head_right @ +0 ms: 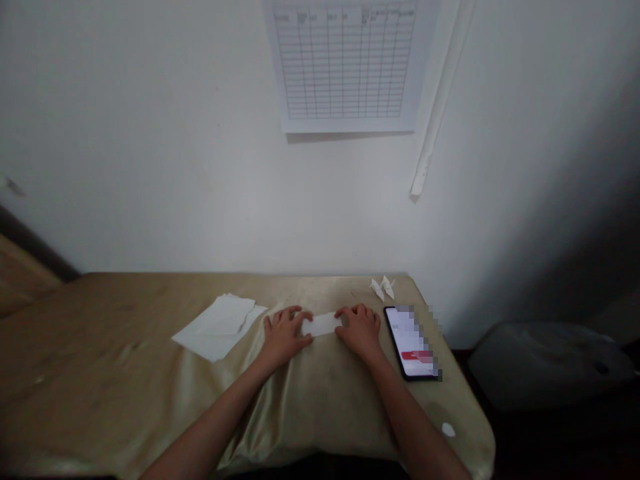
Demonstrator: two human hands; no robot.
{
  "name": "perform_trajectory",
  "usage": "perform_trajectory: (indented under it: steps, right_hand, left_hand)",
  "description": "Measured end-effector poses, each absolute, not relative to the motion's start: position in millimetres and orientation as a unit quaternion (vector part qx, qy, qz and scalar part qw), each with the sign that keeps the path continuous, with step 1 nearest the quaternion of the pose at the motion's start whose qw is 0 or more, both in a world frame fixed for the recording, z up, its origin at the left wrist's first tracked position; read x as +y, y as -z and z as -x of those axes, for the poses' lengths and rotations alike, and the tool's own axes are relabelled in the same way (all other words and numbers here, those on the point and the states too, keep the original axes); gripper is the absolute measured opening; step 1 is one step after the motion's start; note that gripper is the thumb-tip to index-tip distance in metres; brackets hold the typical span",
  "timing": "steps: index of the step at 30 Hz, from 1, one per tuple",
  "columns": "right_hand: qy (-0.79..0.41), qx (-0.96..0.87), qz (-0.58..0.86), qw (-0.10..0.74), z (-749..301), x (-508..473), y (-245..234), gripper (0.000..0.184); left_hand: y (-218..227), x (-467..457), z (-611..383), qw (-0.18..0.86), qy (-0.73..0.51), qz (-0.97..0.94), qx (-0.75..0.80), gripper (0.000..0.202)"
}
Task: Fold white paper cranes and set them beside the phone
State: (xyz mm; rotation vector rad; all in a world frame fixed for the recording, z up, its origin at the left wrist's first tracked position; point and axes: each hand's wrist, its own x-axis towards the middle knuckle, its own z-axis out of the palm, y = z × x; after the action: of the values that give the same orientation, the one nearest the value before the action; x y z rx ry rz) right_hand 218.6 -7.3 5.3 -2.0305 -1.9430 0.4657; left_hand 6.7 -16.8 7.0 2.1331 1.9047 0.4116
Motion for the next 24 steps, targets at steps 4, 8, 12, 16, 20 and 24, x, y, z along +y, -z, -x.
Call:
perform_trajectory:
  steps: [4,8,12,16,20,24]
  right_hand:
    - [-0.169,-0.673,0.707,0.134,-221.9,-4.8,-4.9,0.041]
    - [-0.176,-0.672,0.708,0.127,-224.1,-2.6,-3.4,0.043]
    - [-0.18,-0.671,0.706,0.136,-225.1,-2.8,-1.0,0.043]
    - [-0.173,-0.681,0.695,0.153,-228.2,-4.4,2.3,0.039]
    - [-0.176,-0.694,0.674,0.182,-233.8,-4.2,6.5,0.026]
    - [-0.159,-0.709,0.663,0.181,-236.2,-1.9,10.0,0.028]
  left_hand:
    - [-9.2,-13.3,4.3,0.157,-0.124,-0.745,0.637,0.047]
    - [-9.8,-10.7,11.1,0.167,-0.112,-0.753,0.627,0.048]
    - [-8.8,-12.1,13.2,0.158,-0.112,-0.761,0.619,0.048]
    - [-7.9,-13.8,13.3,0.151,-0.123,-0.759,0.621,0.043]
    - [-7.4,-12.4,14.2,0.158,-0.128,-0.76,0.617,0.037]
    - [-6.5,-10.2,14.6,0.157,-0.125,-0.758,0.621,0.047]
